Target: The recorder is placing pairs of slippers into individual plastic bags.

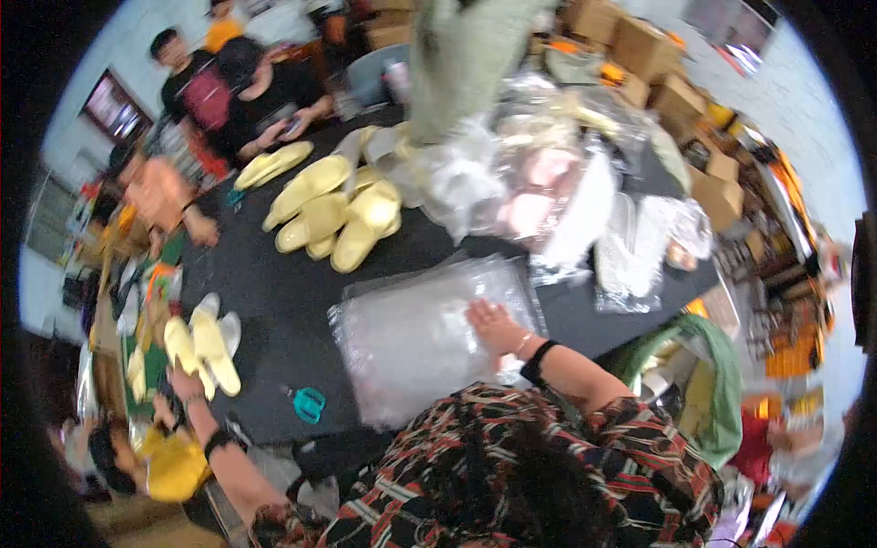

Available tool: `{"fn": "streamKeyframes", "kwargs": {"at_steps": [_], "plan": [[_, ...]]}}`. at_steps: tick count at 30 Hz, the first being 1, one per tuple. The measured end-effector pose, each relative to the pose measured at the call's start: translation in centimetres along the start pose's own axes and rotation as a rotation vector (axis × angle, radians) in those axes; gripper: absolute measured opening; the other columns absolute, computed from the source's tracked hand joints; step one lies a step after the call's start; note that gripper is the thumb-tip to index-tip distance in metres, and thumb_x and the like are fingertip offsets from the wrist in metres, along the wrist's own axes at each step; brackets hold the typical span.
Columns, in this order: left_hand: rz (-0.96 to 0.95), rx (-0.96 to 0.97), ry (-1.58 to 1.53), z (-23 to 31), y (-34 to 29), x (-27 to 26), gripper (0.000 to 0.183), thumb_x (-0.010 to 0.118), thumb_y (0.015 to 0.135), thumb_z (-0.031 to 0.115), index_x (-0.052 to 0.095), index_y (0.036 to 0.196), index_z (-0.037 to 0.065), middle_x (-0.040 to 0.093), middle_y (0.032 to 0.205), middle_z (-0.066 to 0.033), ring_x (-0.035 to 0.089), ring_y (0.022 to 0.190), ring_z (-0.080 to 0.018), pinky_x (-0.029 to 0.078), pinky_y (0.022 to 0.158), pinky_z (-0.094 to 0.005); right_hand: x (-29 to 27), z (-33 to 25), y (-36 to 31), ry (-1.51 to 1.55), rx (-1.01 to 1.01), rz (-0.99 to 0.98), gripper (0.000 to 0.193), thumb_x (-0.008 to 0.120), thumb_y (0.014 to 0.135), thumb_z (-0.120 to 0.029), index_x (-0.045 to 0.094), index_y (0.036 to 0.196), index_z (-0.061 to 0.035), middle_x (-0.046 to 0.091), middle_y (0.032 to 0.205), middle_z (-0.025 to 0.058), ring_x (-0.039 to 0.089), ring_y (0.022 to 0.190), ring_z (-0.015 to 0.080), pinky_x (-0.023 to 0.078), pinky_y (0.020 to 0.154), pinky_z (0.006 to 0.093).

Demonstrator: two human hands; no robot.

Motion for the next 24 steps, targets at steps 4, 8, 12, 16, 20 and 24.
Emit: {"fn": "streamKeyframes", "kwargs": {"at_steps": [4,8,12,16,20,24], "plan": [[-0.176,0.418,-0.468,21.8,-9.5,2.0,0.051,0.065,0.078,0.015,0.053,0.124,-0.003,0.046,0.131,-0.0286,0.041,0.124,-0.0426,0.032,0.105,-0.0464,1.3,2.1,-2.2,-0.038,0.11,-0.095,0.151,0.09,0.03,-0.039,0.003,0.15,-0.0062,-0.001,0.157,0.0146,-0.001,0.144,0.0369,0.01,0.113,0.0557],[-0.277,0.759,-0.618,33.2,-22.2,1.5,0.056,0.075,0.069,0.031,0.058,0.117,0.006,0.049,0.128,-0.0239,0.044,0.114,-0.0411,0.033,0.099,-0.0515,1.1,1.4,-1.3,-0.013,0.107,-0.016,0.15,0.09,0.029,-0.036,0.006,0.15,-0.0079,0.002,0.157,0.0139,0.002,0.144,0.0368,0.012,0.112,0.0563],[-0.503,0.94,-0.492,39.3,-29.4,3.7,0.066,0.076,0.068,0.042,0.057,0.122,0.01,0.042,0.135,-0.024,0.041,0.119,-0.0433,0.031,0.101,-0.0539,0.6,1.0,-1.8,-0.118,0.052,0.111,0.143,0.09,0.033,-0.041,0.013,0.149,-0.0081,0.01,0.156,0.0141,0.009,0.143,0.0363,0.016,0.111,0.0579],[-0.664,0.921,-0.434,40.8,-31.0,4.0,0.064,0.074,0.07,0.042,0.056,0.124,0.012,0.04,0.137,-0.0249,0.037,0.125,-0.044,0.032,0.103,-0.0532,-1.6,0.8,-3.7,0.023,0.022,0.154,0.129,0.085,0.043,-0.053,0.022,0.147,-0.0073,0.016,0.153,0.0194,0.014,0.141,0.0395,0.018,0.109,0.0607],[-0.561,1.024,-0.485,39.6,-30.5,5.7,0.049,0.073,0.073,0.037,0.063,0.114,0.014,0.044,0.132,-0.0269,0.042,0.12,-0.0422,0.037,0.099,-0.0499,-4.1,0.9,-5.1,0.239,-0.023,0.188,0.093,0.075,0.069,-0.052,0.037,0.141,-0.0068,0.035,0.145,0.0203,0.03,0.134,0.041,0.03,0.105,0.0545],[-0.739,0.705,-0.623,39.7,-28.6,5.4,0.033,0.066,0.077,0.038,0.069,0.089,0.008,0.061,0.099,-0.0246,0.058,0.097,-0.0396,0.047,0.083,-0.0426,-5.0,4.9,-5.3,0.796,0.299,0.37,0.077,0.067,0.079,-0.054,0.048,0.13,-0.0008,0.062,0.114,0.021,0.062,0.102,0.0366,0.05,0.085,0.0398]]}}
Point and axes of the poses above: each hand's wrist, its own y-axis towards the middle knuckle, its own x-axis out of the palm, z = x × y, the point moved 3 cm from there along y, towards the middle knuckle
